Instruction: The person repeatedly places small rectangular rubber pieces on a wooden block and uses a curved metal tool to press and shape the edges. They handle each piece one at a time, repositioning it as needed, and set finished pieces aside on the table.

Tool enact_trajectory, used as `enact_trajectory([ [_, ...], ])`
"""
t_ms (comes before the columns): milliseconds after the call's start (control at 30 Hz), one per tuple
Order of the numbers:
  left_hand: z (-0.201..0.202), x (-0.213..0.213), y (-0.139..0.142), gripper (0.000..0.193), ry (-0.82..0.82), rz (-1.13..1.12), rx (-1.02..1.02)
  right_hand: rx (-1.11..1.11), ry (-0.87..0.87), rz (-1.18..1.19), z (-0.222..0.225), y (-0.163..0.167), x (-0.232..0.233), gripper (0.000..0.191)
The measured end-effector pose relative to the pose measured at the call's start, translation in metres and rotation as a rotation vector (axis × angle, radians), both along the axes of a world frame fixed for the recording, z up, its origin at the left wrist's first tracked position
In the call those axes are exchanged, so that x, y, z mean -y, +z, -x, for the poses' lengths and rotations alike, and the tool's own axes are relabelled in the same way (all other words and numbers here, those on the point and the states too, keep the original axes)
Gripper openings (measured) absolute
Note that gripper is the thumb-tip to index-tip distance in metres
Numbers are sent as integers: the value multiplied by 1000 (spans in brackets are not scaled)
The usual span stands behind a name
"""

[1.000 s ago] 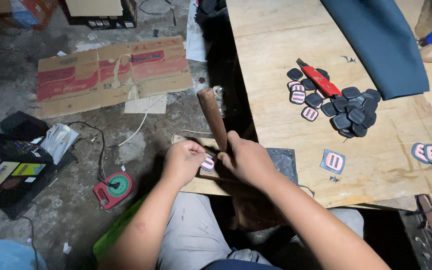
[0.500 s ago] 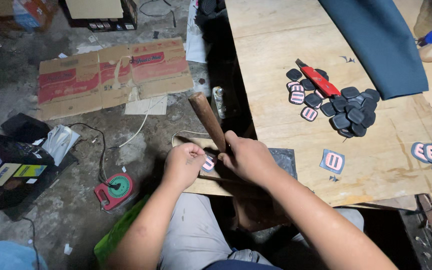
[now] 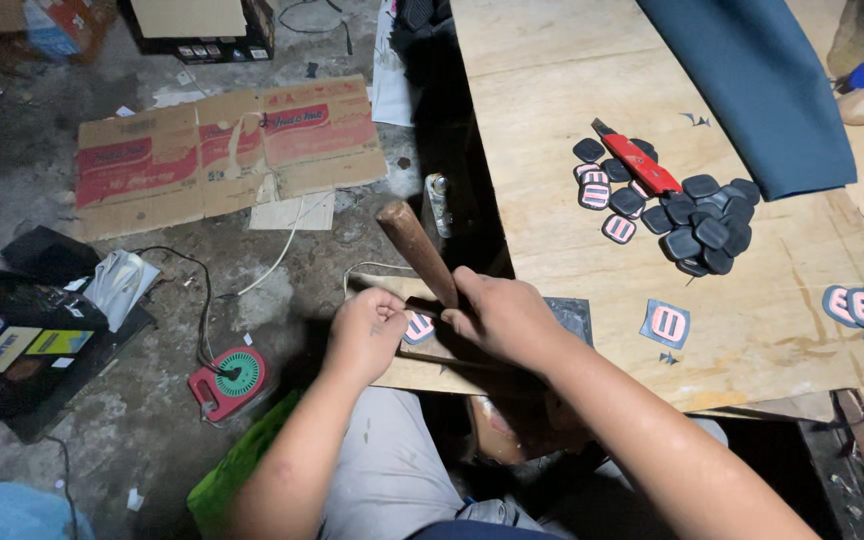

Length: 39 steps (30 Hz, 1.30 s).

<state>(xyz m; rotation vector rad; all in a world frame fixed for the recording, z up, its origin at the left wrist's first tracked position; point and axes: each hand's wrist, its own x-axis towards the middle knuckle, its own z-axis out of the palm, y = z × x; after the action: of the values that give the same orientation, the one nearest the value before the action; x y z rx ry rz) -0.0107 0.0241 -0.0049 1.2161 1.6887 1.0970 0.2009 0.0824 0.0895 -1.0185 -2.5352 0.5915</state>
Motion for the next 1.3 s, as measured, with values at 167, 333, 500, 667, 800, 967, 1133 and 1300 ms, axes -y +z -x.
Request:
enact_trajectory([
  [167, 3, -4, -3, 9, -58, -9, 28, 34, -103, 73, 5, -6, -7, 36],
  [333, 1, 5, -9, 8, 35, -52, -85, 14, -76, 100, -3, -6, -2, 36],
  [500, 4, -9, -16, 10, 18, 27, 159, 41, -111, 88, 0, -5, -5, 38],
  [667, 2, 3, -21, 7, 38, -63, 50, -59, -119, 119, 2, -7, 6, 37],
  [800, 1, -2, -15, 9, 44, 40, 180, -23, -63, -4, 0, -6, 7, 35],
  [967, -6, -1, -2, 10, 46, 36, -22, 61, -191, 138, 9, -7, 2, 37],
  [1133, -8, 5, -1, 9, 90, -96, -103, 34, -98, 27, 3, -5, 7, 35],
  [1300, -3, -3, 1, 9, -5, 1, 33, 119, -137, 69, 9, -2, 1, 36],
])
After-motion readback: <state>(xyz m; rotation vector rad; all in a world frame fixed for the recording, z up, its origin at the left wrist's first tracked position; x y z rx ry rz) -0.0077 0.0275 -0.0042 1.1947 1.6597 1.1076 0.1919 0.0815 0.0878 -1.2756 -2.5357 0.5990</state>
